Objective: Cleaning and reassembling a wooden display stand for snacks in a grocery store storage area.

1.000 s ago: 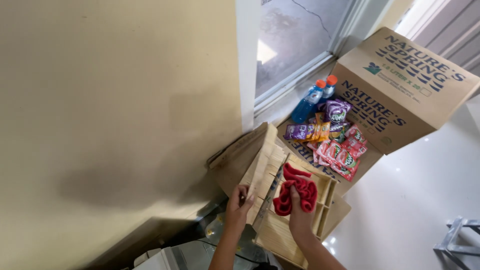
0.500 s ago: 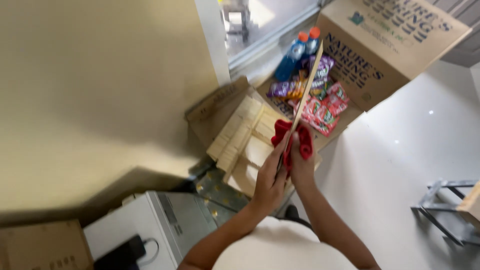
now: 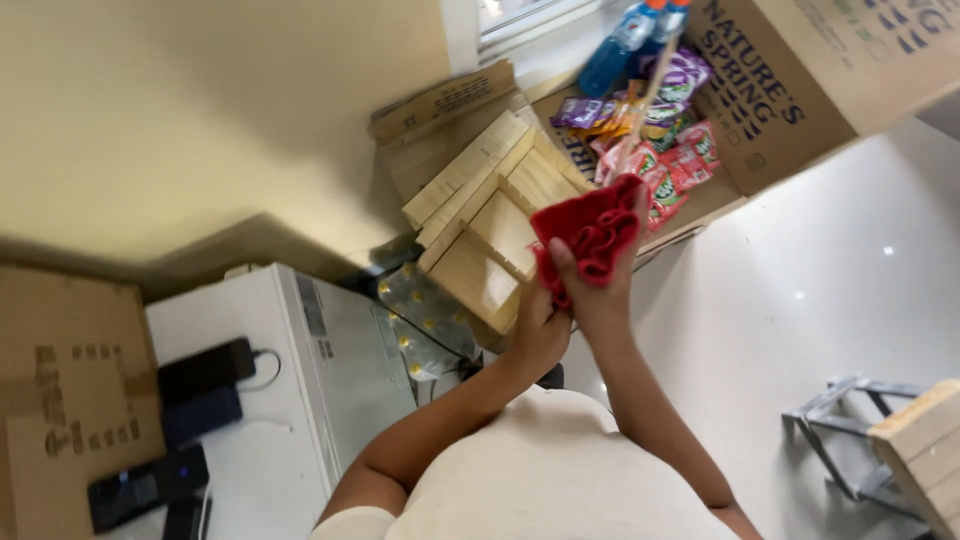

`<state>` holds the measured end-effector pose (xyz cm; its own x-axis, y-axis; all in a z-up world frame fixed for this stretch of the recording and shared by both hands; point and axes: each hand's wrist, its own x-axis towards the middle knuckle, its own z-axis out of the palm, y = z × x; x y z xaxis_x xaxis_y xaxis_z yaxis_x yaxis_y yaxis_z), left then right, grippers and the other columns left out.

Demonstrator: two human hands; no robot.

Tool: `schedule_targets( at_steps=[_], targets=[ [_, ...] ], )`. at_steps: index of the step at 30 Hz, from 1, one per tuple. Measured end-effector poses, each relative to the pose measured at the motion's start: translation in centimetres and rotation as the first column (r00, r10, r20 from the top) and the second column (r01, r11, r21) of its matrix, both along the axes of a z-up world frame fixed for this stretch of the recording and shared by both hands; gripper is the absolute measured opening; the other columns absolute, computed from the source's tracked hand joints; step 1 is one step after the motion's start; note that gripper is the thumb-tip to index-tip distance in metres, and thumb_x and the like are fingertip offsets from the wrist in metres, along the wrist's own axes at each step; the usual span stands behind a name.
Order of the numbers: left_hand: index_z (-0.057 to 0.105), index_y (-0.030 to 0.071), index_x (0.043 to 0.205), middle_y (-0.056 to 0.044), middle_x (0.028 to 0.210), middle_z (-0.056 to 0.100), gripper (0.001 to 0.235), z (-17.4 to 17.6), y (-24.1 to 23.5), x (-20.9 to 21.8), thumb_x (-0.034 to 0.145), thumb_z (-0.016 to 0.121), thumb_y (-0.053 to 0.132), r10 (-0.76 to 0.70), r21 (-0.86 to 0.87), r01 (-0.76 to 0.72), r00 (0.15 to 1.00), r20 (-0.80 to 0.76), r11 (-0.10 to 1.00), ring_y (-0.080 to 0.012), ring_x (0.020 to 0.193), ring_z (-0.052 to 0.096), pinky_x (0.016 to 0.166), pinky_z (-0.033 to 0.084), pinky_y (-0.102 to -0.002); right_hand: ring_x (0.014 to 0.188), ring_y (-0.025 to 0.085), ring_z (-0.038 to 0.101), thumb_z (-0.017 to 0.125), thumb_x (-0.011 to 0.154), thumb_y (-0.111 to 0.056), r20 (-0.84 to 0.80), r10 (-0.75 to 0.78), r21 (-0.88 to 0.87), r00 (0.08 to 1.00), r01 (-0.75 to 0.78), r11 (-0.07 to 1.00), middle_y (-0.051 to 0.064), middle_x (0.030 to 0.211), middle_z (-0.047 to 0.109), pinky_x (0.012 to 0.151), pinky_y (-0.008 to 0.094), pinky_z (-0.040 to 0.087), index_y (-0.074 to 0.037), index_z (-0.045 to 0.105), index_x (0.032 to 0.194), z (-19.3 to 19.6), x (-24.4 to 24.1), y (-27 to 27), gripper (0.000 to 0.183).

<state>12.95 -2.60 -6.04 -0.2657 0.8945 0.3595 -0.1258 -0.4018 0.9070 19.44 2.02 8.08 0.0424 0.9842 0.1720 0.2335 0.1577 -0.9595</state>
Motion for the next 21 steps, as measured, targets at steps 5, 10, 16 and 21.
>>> schedule_targets(
  at_steps=[5,10,16,21],
  targets=[
    [0.052,0.002,0.144,-0.017,0.138,0.052,0.057,5.3,-2.6,-2.6,0.089,0.063,0.000,0.072,0.058,-0.061,0.972,-0.222,0.996,-0.0325,0.128,0.052,0.109,0.043,-0.045,0.109,0.024,0.062,0.088,0.089,-0.028,-0.088,0.089,-0.144,0.992,-0.101,0.984,0.012,0.115,0.064,0.105,0.045,0.045,-0.012,0.055,0.135,-1.2,-1.8,0.1,0.058],
    [0.065,0.001,0.120,-0.020,0.132,0.054,0.035,9.6,-5.5,-8.7,0.096,0.069,0.026,0.298,0.019,-0.303,0.920,-0.255,0.953,-0.0387,0.126,0.055,0.106,0.045,-0.049,0.097,0.018,0.067,0.093,0.083,-0.027,-0.139,0.139,-0.288,0.980,-0.175,0.941,0.005,0.103,0.068,0.094,0.034,0.052,-0.015,0.068,0.118,-4.0,-4.7,-0.6,0.045],
    [0.045,0.007,0.153,-0.010,0.142,0.052,0.055,10.1,-9.1,-10.0,0.110,0.054,0.040,0.493,-0.108,-0.483,0.864,0.102,0.869,-0.0225,0.137,0.047,0.117,0.037,-0.039,0.115,0.028,0.062,0.089,0.087,-0.024,-0.246,0.416,-0.359,0.876,-0.481,0.800,0.015,0.118,0.064,0.106,0.044,0.046,-0.004,0.061,0.127,-6.7,-7.6,-4.7,0.052],
    [0.037,-0.001,0.157,-0.023,0.159,0.044,0.053,10.3,-10.2,-8.5,0.117,0.033,0.033,0.545,-0.013,-0.569,0.781,0.305,0.823,-0.0351,0.145,0.045,0.123,0.033,-0.049,0.074,0.032,0.062,0.070,0.092,-0.017,0.049,0.691,-0.078,0.721,-0.687,0.722,0.023,0.077,0.061,0.072,0.044,0.048,-0.001,0.063,0.094,-4.9,-9.1,-8.6,0.017]
  ],
)
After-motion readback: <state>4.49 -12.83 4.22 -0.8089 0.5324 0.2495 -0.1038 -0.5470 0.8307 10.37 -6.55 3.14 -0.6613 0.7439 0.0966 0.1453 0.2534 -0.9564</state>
